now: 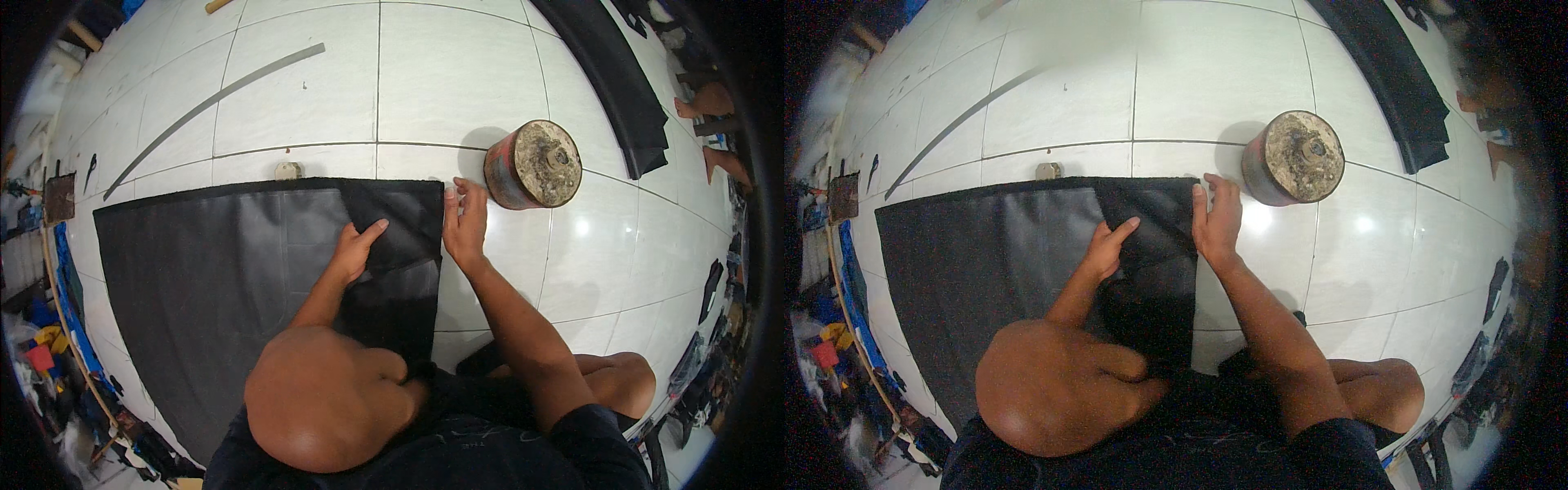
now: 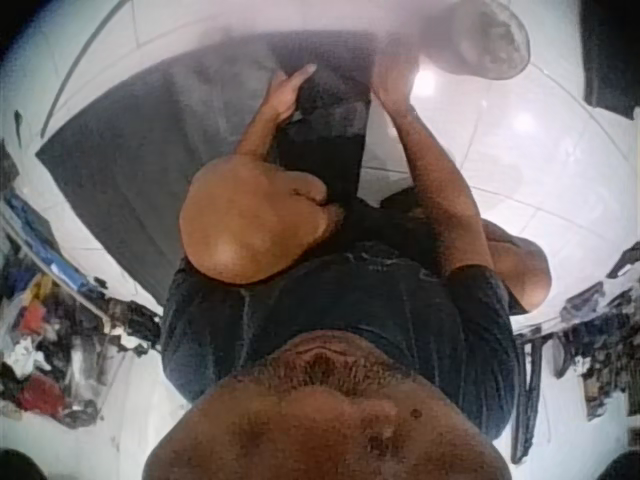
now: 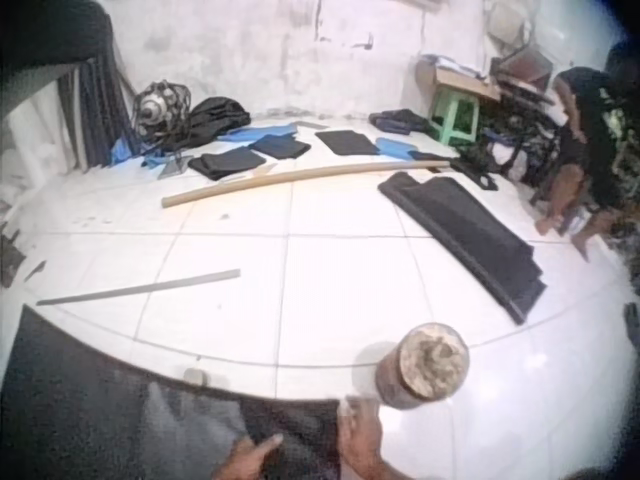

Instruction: The person unrolls and spreads a black fabric sheet onto the floor, smooths its surface and aligns its edges by hand, and then picks up and unfolds another piece of fabric.

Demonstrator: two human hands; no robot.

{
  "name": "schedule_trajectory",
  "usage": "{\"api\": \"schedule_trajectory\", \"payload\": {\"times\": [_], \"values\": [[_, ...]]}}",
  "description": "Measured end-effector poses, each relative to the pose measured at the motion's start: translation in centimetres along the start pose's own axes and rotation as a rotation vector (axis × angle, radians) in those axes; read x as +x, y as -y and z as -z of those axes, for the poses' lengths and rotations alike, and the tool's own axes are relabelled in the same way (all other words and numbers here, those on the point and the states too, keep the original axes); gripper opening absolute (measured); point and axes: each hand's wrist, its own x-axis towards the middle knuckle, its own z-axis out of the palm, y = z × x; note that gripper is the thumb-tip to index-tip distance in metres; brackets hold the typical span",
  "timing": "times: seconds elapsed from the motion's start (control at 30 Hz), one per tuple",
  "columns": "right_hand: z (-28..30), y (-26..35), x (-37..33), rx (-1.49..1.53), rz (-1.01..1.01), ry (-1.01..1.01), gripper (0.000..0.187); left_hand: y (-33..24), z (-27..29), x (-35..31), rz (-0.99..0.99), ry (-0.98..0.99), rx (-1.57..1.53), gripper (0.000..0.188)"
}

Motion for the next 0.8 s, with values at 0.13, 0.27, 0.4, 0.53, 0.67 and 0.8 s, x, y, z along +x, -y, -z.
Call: {"api": "schedule_trajectory", "payload": {"times": [0.13, 0.27, 0.4, 0.53, 0.67, 0.8], "values": [[0.7, 0.6, -0.2, -0.019, 0.267, 0.602, 0.041, 0.2, 0.3, 0.1, -0.014, -0.004, -0.002, 0.028], [0.0, -0.4, -1.1, -0.054, 0.275, 0.643, 0.029, -0.1, -0.2, 0.0, 0.034, -0.006, -0.015, 0.028], [-0.2, 0.3, -0.8, 0.033, -0.009, 0.73, 0.021, -0.3, 0.0, -0.4, 0.015, -0.026, -0.026, 0.029], [-0.6, -0.2, -0.8, -0.01, 0.004, 0.179, 0.023, -0.1, -0.3, -0.2, -0.013, -0.023, -0.022, 0.029], [0.2, 0.6, -0.4, -0.093, 0.242, 0.082, 0.03, -0.3, -0.2, -0.3, 0.008, -0.026, -0.023, 0.029], [0.0, 0.1, -1.7, -0.106, 0.366, 0.626, 0.034, 0.2, 0.2, 0.1, 0.015, -0.02, -0.025, 0.031]]}}
